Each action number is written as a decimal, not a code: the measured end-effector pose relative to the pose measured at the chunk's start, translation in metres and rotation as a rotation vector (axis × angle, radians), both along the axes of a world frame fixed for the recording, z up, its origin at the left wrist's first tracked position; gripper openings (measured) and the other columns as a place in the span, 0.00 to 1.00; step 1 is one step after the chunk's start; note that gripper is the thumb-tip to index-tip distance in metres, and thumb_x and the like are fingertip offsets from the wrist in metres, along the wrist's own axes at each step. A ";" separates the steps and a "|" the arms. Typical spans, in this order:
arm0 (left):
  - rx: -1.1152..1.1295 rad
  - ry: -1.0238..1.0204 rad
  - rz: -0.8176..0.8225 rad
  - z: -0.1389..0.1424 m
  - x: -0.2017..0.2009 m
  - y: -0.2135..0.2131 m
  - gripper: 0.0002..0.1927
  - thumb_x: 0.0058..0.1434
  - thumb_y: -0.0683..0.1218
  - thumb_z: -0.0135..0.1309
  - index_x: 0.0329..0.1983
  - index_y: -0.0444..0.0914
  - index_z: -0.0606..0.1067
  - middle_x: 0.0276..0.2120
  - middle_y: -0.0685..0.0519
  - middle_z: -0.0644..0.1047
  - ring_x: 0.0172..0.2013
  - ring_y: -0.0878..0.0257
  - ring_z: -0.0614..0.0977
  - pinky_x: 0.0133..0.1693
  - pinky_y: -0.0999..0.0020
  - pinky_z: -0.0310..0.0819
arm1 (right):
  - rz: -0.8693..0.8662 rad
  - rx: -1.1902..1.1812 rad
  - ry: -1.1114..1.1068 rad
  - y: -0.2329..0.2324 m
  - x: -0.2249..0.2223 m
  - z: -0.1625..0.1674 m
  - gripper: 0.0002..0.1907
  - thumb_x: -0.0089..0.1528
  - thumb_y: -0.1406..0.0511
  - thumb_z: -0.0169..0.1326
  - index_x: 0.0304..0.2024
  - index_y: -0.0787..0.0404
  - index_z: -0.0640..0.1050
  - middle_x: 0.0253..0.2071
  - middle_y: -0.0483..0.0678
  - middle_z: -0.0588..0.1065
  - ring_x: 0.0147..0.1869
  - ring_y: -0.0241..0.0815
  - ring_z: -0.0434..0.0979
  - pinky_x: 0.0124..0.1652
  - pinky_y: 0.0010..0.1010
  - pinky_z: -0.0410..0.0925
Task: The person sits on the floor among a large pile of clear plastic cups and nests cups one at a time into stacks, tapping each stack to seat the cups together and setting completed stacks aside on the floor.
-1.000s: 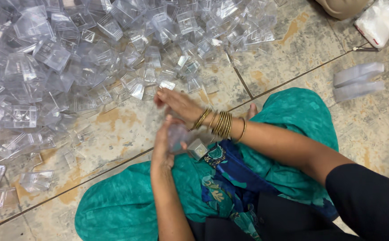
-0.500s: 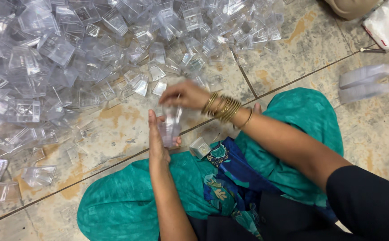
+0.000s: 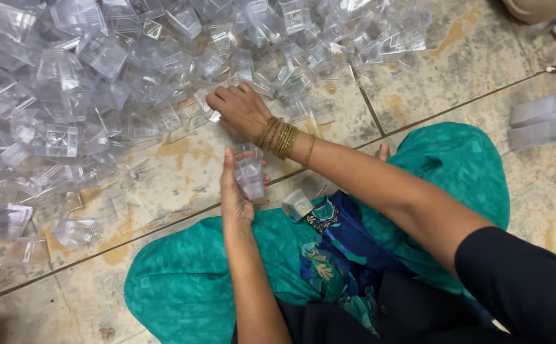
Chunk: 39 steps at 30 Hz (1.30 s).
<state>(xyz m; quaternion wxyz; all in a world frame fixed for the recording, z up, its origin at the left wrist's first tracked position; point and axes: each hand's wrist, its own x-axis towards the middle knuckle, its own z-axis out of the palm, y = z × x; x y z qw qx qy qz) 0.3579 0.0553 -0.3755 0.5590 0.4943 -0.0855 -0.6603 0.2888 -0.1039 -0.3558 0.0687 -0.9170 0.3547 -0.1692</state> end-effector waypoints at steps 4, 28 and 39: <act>-0.004 -0.006 0.053 -0.002 0.004 0.000 0.36 0.60 0.73 0.49 0.48 0.37 0.74 0.31 0.44 0.80 0.22 0.58 0.82 0.23 0.66 0.77 | -0.013 0.281 -0.386 -0.017 -0.029 0.007 0.11 0.62 0.71 0.60 0.47 0.60 0.75 0.40 0.46 0.81 0.47 0.45 0.83 0.46 0.36 0.74; 0.078 -0.093 -0.041 0.001 -0.007 0.003 0.35 0.65 0.71 0.43 0.44 0.36 0.80 0.30 0.48 0.77 0.29 0.58 0.79 0.30 0.63 0.75 | -0.056 0.546 -0.143 0.018 -0.103 0.005 0.11 0.64 0.62 0.58 0.48 0.53 0.80 0.40 0.45 0.79 0.48 0.45 0.80 0.49 0.37 0.72; 0.053 -0.127 -0.138 0.002 -0.014 0.001 0.30 0.65 0.67 0.48 0.42 0.36 0.82 0.33 0.50 0.78 0.32 0.61 0.78 0.33 0.67 0.75 | -0.199 0.100 -0.070 0.034 -0.132 0.001 0.18 0.57 0.59 0.61 0.46 0.59 0.75 0.46 0.55 0.73 0.49 0.58 0.75 0.45 0.48 0.69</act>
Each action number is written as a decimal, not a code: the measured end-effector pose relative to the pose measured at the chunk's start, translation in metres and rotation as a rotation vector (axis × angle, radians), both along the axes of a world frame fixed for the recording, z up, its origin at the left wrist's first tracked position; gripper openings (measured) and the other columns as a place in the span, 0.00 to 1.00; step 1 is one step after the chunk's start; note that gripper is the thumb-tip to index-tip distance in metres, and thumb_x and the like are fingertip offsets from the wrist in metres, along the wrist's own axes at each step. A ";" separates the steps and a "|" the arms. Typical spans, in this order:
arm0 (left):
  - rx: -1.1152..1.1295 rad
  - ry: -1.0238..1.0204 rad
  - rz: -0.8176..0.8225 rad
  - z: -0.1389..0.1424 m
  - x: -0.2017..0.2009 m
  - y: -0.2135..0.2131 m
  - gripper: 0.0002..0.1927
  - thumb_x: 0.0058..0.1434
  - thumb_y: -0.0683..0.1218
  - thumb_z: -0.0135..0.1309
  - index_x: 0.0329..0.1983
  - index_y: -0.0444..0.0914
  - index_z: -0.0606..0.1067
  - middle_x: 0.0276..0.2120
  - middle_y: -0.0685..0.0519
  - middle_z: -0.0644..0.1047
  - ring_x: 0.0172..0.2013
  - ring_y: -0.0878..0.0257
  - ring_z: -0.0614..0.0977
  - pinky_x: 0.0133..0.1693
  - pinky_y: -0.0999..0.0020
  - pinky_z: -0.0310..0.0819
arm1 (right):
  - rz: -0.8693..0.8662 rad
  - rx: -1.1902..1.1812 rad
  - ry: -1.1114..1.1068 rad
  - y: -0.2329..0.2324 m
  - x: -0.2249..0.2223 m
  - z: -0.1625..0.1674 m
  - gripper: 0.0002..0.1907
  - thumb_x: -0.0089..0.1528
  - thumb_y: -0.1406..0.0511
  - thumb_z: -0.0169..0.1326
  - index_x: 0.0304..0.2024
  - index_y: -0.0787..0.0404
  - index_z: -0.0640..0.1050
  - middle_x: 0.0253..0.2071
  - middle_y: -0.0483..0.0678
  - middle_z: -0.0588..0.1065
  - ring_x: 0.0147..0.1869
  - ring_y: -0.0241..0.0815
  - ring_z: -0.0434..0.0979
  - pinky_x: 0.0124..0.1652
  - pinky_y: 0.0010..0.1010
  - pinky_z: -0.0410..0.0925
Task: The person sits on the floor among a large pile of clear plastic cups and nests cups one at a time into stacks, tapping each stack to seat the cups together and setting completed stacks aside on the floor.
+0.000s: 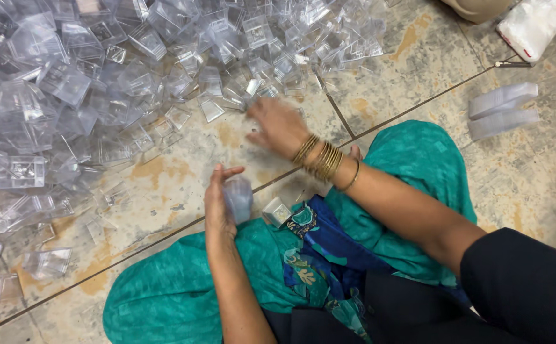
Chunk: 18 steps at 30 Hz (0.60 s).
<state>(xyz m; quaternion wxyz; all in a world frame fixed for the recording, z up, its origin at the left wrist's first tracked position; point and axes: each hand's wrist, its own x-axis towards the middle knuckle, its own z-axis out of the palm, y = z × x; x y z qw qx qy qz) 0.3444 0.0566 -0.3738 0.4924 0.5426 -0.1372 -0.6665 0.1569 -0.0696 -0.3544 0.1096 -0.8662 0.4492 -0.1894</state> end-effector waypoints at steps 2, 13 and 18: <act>-0.073 0.013 0.083 -0.003 0.001 -0.003 0.33 0.67 0.67 0.46 0.41 0.33 0.80 0.34 0.49 0.80 0.34 0.62 0.81 0.37 0.68 0.78 | -0.087 -0.033 0.146 -0.017 -0.015 -0.004 0.15 0.57 0.66 0.58 0.47 0.58 0.76 0.44 0.53 0.73 0.47 0.57 0.76 0.44 0.49 0.69; 0.019 0.058 -0.052 0.010 -0.009 0.003 0.28 0.62 0.67 0.48 0.46 0.41 0.78 0.35 0.51 0.80 0.32 0.62 0.81 0.32 0.65 0.77 | 0.409 0.557 -0.354 0.016 0.000 0.000 0.11 0.64 0.58 0.59 0.42 0.56 0.82 0.40 0.46 0.81 0.44 0.42 0.83 0.45 0.35 0.74; -0.009 -0.040 -0.159 0.015 -0.012 0.002 0.29 0.63 0.66 0.49 0.45 0.37 0.81 0.34 0.50 0.79 0.31 0.60 0.80 0.30 0.64 0.76 | -0.164 0.175 -0.013 -0.011 -0.015 0.017 0.24 0.61 0.53 0.65 0.46 0.64 0.75 0.44 0.57 0.74 0.47 0.58 0.76 0.46 0.45 0.70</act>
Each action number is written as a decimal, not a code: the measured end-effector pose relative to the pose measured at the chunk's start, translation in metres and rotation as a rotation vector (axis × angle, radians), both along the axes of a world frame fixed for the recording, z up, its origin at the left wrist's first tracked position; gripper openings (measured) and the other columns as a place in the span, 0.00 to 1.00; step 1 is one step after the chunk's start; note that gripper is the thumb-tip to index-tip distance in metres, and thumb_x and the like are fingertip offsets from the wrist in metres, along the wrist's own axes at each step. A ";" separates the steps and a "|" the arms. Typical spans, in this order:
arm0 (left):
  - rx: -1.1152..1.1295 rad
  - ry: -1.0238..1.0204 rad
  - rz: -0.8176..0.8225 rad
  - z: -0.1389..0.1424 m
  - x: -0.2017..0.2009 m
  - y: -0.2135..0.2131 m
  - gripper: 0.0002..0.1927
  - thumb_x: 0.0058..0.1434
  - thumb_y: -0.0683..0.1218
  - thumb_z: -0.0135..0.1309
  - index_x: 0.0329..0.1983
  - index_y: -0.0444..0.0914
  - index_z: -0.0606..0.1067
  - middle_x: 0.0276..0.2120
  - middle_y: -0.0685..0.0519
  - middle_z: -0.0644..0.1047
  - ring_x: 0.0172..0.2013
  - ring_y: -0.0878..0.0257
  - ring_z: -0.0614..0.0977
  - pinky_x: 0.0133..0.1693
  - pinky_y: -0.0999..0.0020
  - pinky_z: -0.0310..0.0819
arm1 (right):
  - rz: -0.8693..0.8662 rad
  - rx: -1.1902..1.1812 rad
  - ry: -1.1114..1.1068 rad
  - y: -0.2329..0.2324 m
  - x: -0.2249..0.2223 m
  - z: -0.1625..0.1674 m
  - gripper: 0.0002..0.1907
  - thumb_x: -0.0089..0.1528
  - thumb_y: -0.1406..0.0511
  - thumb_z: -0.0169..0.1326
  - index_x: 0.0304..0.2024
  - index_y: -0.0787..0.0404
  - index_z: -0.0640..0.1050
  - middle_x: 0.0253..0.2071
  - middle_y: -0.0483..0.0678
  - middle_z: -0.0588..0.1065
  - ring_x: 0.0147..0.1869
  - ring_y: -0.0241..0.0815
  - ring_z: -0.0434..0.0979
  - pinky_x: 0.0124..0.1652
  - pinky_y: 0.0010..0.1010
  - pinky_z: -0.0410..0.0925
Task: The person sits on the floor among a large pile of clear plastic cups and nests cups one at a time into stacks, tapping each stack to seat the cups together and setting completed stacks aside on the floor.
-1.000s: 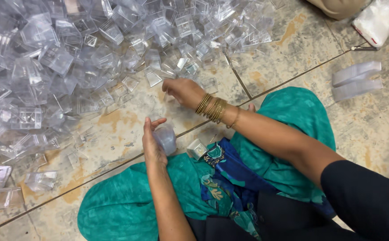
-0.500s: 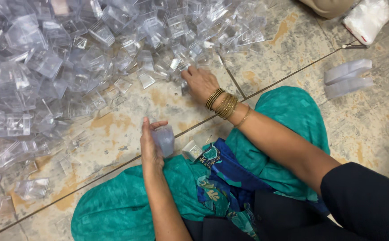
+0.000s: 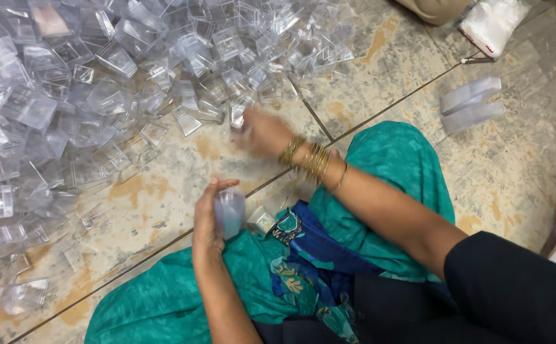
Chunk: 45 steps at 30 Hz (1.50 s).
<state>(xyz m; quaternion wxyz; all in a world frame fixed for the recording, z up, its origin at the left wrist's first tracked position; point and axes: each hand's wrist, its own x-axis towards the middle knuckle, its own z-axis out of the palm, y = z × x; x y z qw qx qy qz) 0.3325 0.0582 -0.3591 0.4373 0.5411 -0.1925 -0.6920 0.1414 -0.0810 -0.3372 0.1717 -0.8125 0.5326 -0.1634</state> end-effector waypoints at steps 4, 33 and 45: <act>0.039 0.090 0.156 0.001 0.005 0.000 0.32 0.67 0.68 0.41 0.41 0.36 0.80 0.32 0.47 0.78 0.31 0.59 0.80 0.31 0.64 0.77 | -0.345 -0.234 0.107 -0.068 -0.042 0.022 0.23 0.59 0.59 0.64 0.47 0.63 0.69 0.44 0.56 0.71 0.47 0.56 0.74 0.45 0.44 0.68; 0.044 -0.026 0.163 -0.018 0.010 -0.004 0.33 0.65 0.70 0.42 0.41 0.38 0.80 0.37 0.46 0.79 0.37 0.56 0.80 0.39 0.61 0.76 | 0.287 0.277 -0.616 -0.013 -0.008 0.019 0.11 0.67 0.69 0.55 0.52 0.60 0.72 0.46 0.47 0.80 0.51 0.40 0.84 0.50 0.33 0.78; 0.007 0.048 0.192 -0.006 0.011 -0.002 0.28 0.62 0.66 0.53 0.42 0.36 0.80 0.36 0.48 0.80 0.35 0.58 0.80 0.36 0.62 0.76 | 0.321 0.090 -0.392 0.014 0.012 0.025 0.29 0.63 0.67 0.53 0.68 0.58 0.65 0.64 0.52 0.68 0.61 0.52 0.74 0.61 0.40 0.70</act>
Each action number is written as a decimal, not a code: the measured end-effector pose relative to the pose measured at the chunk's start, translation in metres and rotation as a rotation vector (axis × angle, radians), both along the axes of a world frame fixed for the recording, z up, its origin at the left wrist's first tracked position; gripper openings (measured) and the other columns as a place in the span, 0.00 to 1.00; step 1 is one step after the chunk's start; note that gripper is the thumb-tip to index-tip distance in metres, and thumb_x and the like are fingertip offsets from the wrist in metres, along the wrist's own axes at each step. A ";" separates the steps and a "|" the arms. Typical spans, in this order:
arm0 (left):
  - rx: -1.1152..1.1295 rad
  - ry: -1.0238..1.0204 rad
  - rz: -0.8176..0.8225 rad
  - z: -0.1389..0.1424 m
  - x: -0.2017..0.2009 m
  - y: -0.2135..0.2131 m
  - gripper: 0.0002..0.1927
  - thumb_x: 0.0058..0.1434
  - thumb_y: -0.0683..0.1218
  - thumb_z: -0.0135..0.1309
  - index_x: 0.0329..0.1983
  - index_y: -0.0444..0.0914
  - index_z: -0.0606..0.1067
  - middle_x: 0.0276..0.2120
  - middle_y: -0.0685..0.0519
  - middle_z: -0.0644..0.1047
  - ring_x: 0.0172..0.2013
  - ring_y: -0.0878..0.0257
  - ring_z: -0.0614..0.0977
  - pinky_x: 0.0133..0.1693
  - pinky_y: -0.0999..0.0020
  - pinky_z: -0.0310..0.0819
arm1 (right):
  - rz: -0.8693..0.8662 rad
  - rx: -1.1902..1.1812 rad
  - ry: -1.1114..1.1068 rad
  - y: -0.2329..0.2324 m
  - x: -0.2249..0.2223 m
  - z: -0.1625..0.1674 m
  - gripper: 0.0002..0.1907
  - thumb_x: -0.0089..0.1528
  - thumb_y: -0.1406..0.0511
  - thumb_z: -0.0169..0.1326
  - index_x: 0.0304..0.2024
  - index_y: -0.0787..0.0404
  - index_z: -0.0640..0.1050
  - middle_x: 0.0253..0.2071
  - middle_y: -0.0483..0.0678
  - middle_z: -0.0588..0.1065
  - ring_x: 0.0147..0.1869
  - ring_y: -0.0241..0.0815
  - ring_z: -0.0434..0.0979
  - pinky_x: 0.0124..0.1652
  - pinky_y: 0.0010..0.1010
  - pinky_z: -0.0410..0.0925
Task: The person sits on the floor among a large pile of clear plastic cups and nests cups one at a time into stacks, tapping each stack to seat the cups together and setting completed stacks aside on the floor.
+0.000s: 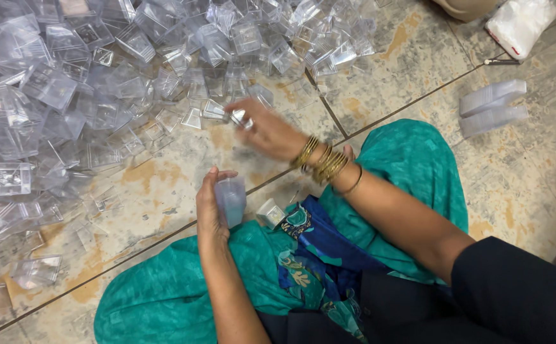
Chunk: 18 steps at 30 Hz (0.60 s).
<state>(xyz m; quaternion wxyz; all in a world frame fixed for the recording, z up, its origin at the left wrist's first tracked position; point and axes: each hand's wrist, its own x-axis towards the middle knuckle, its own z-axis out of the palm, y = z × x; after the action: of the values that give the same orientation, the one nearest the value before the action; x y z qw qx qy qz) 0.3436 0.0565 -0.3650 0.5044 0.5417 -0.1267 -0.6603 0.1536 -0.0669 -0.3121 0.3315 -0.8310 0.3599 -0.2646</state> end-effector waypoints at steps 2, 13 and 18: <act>-0.046 0.005 0.038 -0.001 0.000 0.000 0.27 0.63 0.64 0.53 0.42 0.35 0.80 0.36 0.49 0.80 0.35 0.60 0.81 0.36 0.65 0.78 | -0.166 -0.413 0.230 -0.031 -0.018 -0.009 0.36 0.52 0.73 0.55 0.65 0.55 0.69 0.63 0.56 0.68 0.63 0.59 0.72 0.59 0.43 0.70; 0.013 -0.044 -0.085 0.006 0.000 0.001 0.38 0.62 0.72 0.45 0.48 0.36 0.81 0.35 0.48 0.79 0.32 0.60 0.79 0.32 0.65 0.76 | -0.190 0.253 0.092 -0.052 -0.031 -0.023 0.11 0.70 0.61 0.51 0.49 0.58 0.80 0.47 0.49 0.82 0.49 0.43 0.83 0.49 0.36 0.75; 0.031 0.045 -0.146 -0.009 -0.006 0.001 0.37 0.60 0.72 0.46 0.54 0.37 0.77 0.41 0.52 0.81 0.38 0.63 0.82 0.38 0.66 0.79 | 0.475 0.243 0.084 0.011 0.000 -0.047 0.19 0.71 0.56 0.49 0.60 0.59 0.76 0.55 0.53 0.78 0.58 0.47 0.78 0.57 0.39 0.69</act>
<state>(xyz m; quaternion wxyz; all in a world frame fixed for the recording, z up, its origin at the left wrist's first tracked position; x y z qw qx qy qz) 0.3375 0.0572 -0.3736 0.4491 0.5238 -0.1442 -0.7093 0.1539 -0.0556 -0.3590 0.4662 -0.8566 0.1971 -0.0996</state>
